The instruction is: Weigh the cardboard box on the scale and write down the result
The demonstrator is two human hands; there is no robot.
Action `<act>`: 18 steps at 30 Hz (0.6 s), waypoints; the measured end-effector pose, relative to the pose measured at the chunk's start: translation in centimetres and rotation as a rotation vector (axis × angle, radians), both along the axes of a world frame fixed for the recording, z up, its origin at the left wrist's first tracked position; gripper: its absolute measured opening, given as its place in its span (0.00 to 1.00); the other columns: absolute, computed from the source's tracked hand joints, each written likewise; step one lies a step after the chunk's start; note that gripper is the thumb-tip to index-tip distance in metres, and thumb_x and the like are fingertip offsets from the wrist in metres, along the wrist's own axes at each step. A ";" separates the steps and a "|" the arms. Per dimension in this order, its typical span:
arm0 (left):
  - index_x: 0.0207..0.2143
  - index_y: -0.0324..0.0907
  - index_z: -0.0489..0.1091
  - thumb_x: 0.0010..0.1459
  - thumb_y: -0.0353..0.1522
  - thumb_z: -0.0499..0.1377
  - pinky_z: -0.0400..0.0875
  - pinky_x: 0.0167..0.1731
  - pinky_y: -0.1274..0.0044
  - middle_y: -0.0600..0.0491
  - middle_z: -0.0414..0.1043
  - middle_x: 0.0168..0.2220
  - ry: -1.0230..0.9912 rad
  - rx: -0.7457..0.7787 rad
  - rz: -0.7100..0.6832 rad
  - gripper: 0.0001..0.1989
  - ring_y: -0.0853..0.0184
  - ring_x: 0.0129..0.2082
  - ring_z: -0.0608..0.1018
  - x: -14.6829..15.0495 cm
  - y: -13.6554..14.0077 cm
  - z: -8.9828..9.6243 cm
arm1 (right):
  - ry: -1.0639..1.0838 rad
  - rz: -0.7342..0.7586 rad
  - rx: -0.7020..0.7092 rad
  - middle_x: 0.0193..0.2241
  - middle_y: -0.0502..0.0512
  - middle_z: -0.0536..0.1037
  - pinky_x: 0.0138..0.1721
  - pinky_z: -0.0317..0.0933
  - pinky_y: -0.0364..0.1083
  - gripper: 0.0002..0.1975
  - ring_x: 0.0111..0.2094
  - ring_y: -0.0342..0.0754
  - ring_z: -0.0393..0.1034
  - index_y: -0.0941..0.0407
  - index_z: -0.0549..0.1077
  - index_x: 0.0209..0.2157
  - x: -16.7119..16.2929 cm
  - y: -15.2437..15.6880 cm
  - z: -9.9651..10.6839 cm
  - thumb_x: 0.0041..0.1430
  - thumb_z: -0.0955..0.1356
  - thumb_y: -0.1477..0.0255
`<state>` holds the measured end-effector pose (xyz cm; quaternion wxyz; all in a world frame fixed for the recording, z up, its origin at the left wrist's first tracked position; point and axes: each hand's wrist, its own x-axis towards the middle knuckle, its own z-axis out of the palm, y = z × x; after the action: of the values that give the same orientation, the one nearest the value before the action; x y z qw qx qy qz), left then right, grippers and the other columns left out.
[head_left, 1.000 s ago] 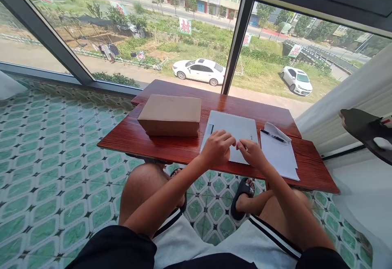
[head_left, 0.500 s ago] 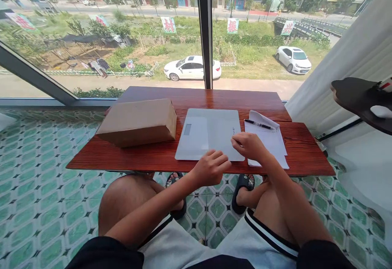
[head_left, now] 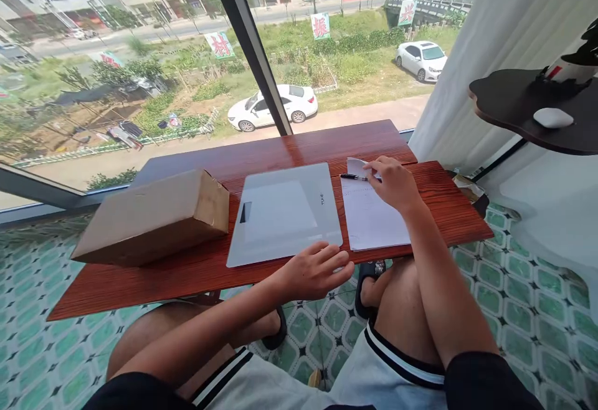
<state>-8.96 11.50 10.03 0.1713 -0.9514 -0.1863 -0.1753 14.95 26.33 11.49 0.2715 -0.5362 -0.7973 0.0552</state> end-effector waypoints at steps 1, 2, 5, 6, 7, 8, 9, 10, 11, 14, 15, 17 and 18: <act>0.45 0.41 0.69 0.61 0.28 0.56 0.67 0.42 0.73 0.51 0.74 0.43 0.026 0.020 -0.036 0.10 0.67 0.41 0.72 0.7 0.4 0.2 | -0.010 -0.009 -0.020 0.43 0.58 0.76 0.39 0.58 0.48 0.10 0.50 0.53 0.68 0.55 0.77 0.47 0.2 0.4 -0.4 0.66 0.67 0.73; 0.46 0.41 0.69 0.61 0.29 0.56 0.67 0.43 0.73 0.51 0.74 0.44 0.052 0.040 -0.068 0.11 0.67 0.42 0.73 1.4 0.9 0.3 | -0.024 -0.012 -0.046 0.44 0.58 0.76 0.41 0.59 0.49 0.11 0.51 0.54 0.67 0.56 0.77 0.48 0.4 0.7 -0.9 0.66 0.67 0.73; 0.51 0.41 0.68 0.63 0.32 0.55 0.68 0.46 0.71 0.48 0.74 0.49 0.119 0.091 -0.141 0.14 0.64 0.46 0.73 3.8 2.1 0.0 | -0.071 0.007 -0.109 0.48 0.58 0.77 0.48 0.61 0.52 0.11 0.54 0.55 0.66 0.56 0.77 0.49 0.1 1.6 -2.1 0.65 0.68 0.74; 0.53 0.41 0.67 0.63 0.32 0.55 0.68 0.48 0.70 0.46 0.73 0.51 0.135 0.103 -0.156 0.16 0.63 0.48 0.73 4.6 2.4 -0.2 | -0.085 0.017 -0.118 0.49 0.58 0.77 0.49 0.61 0.52 0.12 0.54 0.56 0.66 0.56 0.77 0.49 -0.1 1.7 -2.4 0.65 0.69 0.75; 0.54 0.42 0.67 0.64 0.33 0.55 0.68 0.49 0.69 0.45 0.72 0.54 0.147 0.114 -0.165 0.17 0.62 0.50 0.73 5.3 2.6 -0.5 | -0.096 0.024 -0.122 0.50 0.59 0.76 0.49 0.61 0.52 0.12 0.55 0.56 0.66 0.55 0.77 0.49 -0.3 1.8 -2.6 0.65 0.68 0.75; 0.56 0.42 0.66 0.64 0.33 0.55 0.67 0.51 0.68 0.44 0.71 0.56 0.157 0.124 -0.173 0.18 0.60 0.52 0.73 6.0 2.8 -0.8 | -0.105 0.024 -0.126 0.50 0.59 0.76 0.49 0.61 0.52 0.12 0.55 0.56 0.66 0.55 0.77 0.49 -0.5 1.9 -2.7 0.65 0.68 0.75; 0.57 0.42 0.65 0.63 0.33 0.55 0.67 0.53 0.67 0.44 0.70 0.57 0.166 0.131 -0.178 0.19 0.59 0.54 0.72 6.5 3.0 -1.1 | -0.114 0.022 -0.134 0.50 0.60 0.76 0.49 0.62 0.52 0.13 0.55 0.56 0.67 0.55 0.77 0.50 -0.7 1.9 -2.8 0.65 0.68 0.75; 0.57 0.42 0.65 0.63 0.33 0.55 0.66 0.55 0.66 0.43 0.69 0.59 0.177 0.133 -0.178 0.20 0.58 0.55 0.72 7.0 3.1 -1.4 | -0.123 0.013 -0.149 0.50 0.61 0.77 0.49 0.62 0.51 0.13 0.54 0.56 0.68 0.54 0.77 0.50 -0.8 2.0 -2.8 0.65 0.68 0.75; 0.58 0.41 0.64 0.63 0.33 0.54 0.66 0.56 0.66 0.42 0.69 0.59 0.188 0.132 -0.178 0.21 0.58 0.56 0.72 7.3 3.2 -1.7 | -0.132 0.002 -0.168 0.49 0.61 0.77 0.48 0.62 0.51 0.13 0.53 0.57 0.69 0.54 0.77 0.50 -0.9 2.0 -2.8 0.65 0.68 0.75; 0.59 0.40 0.63 0.62 0.33 0.54 0.66 0.57 0.64 0.39 0.68 0.60 0.209 0.108 -0.167 0.22 0.56 0.56 0.72 7.7 3.3 -2.4 | -0.166 -0.028 -0.211 0.45 0.61 0.78 0.44 0.62 0.49 0.11 0.48 0.56 0.71 0.55 0.77 0.47 -1.0 2.1 -2.8 0.64 0.68 0.76; 0.59 0.40 0.63 0.62 0.33 0.54 0.66 0.56 0.63 0.39 0.68 0.60 0.210 0.102 -0.168 0.23 0.55 0.56 0.72 7.8 3.3 -2.6 | -0.172 -0.039 -0.208 0.43 0.61 0.78 0.43 0.61 0.49 0.10 0.46 0.56 0.72 0.55 0.77 0.46 -1.0 2.1 -2.9 0.64 0.68 0.77; 0.59 0.39 0.63 0.62 0.33 0.53 0.66 0.56 0.63 0.39 0.69 0.59 0.202 0.103 -0.172 0.22 0.55 0.55 0.73 7.8 3.2 -3.0 | -0.170 -0.055 -0.179 0.40 0.61 0.78 0.42 0.60 0.48 0.10 0.44 0.55 0.71 0.56 0.77 0.45 -1.1 2.2 -3.3 0.63 0.68 0.79; 0.58 0.39 0.64 0.62 0.33 0.53 0.66 0.56 0.63 0.39 0.70 0.58 0.196 0.108 -0.173 0.22 0.55 0.55 0.73 7.9 3.2 -3.2 | -0.165 -0.054 -0.163 0.40 0.62 0.78 0.42 0.60 0.47 0.10 0.44 0.54 0.71 0.56 0.77 0.44 -1.1 2.3 -3.5 0.63 0.67 0.80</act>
<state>-1.09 14.68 6.84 0.2238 -0.9659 -0.0765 -0.1056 13.89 28.62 8.04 0.1618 -0.5804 -0.7952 0.0680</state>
